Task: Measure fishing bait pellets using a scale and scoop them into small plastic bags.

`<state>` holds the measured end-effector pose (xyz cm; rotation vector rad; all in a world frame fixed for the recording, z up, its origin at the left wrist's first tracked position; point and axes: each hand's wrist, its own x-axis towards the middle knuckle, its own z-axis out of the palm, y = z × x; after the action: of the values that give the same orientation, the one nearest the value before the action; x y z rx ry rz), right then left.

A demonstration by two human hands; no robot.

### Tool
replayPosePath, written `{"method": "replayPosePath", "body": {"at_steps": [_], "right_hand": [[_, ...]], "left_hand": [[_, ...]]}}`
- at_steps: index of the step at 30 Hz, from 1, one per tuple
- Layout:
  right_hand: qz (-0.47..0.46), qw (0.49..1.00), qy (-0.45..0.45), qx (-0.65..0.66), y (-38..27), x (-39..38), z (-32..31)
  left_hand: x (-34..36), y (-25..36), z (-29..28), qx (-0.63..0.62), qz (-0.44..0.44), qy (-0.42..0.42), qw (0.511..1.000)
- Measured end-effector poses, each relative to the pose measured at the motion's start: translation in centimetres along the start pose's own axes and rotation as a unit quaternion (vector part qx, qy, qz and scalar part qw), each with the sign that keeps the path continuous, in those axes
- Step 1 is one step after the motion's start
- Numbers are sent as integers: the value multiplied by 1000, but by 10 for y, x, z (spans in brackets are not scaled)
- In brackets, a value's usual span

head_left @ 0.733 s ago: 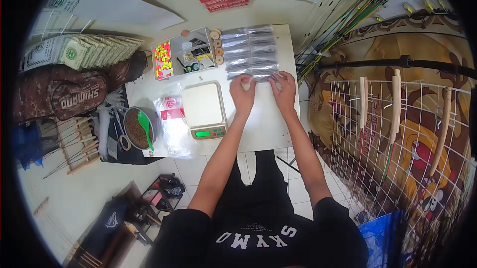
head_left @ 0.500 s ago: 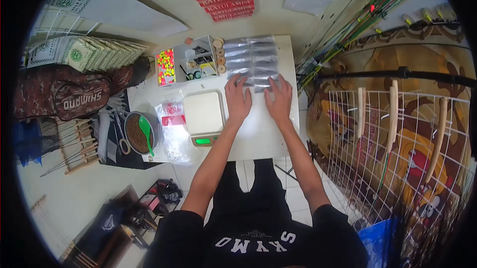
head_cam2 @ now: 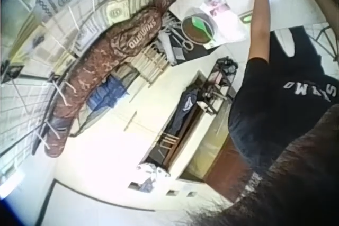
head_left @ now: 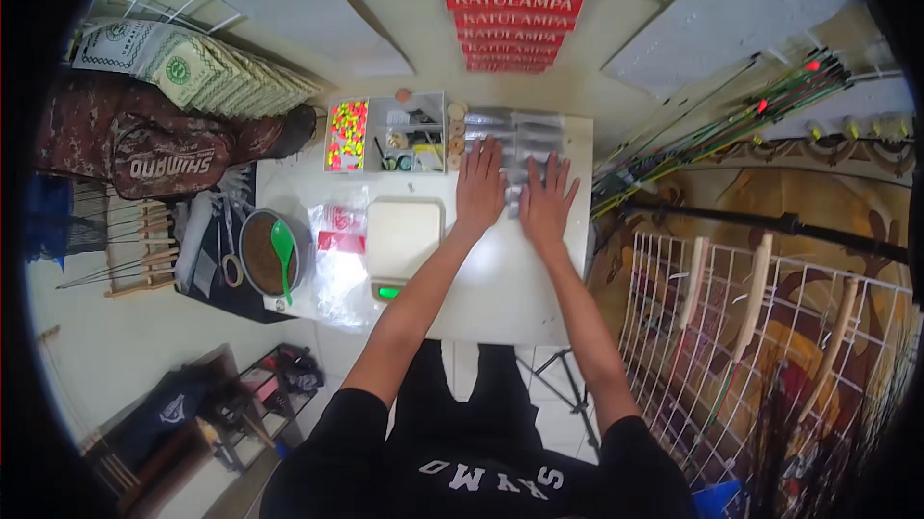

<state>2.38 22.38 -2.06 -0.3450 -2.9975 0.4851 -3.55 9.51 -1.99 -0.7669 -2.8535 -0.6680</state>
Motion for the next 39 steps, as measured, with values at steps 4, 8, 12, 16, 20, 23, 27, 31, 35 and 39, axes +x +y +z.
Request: {"method": "replayPosePath", "body": {"at_steps": [4,8,12,16,20,23,27,31,35,39], "right_hand": [[-11,1000,-2,19,-4,6,3],[-12,1000,4,20,-1,18,1],[-16,999,3,30,-1,16,-1],[-13,999,-3,38,-6,7,1],[10,999,-32,2,-10,0,0],[-25,995,66,63,-22,-10,-16],[-59,987,41,143,-83,-40,-23],[-138,973,3,183,-159,-74,-12],[-233,960,-53,147,-239,-108,9],[-301,945,-104,77,-295,-127,52]], "left_hand": [[-2,-1,3,47,-3,-42,998],[7,-2,7,31,6,-27,999],[9,-1,4,49,12,-28,998],[1,-3,0,40,19,-24,999],[-9,-3,-19,-97,6,-13,995],[-24,-1,-58,-157,6,26,987],[-79,-33,-114,-157,-60,74,983],[-143,-83,-160,-139,-124,111,976],[-220,-137,-182,-121,-155,98,976],[-269,-172,-191,-141,-156,54,976]]}}
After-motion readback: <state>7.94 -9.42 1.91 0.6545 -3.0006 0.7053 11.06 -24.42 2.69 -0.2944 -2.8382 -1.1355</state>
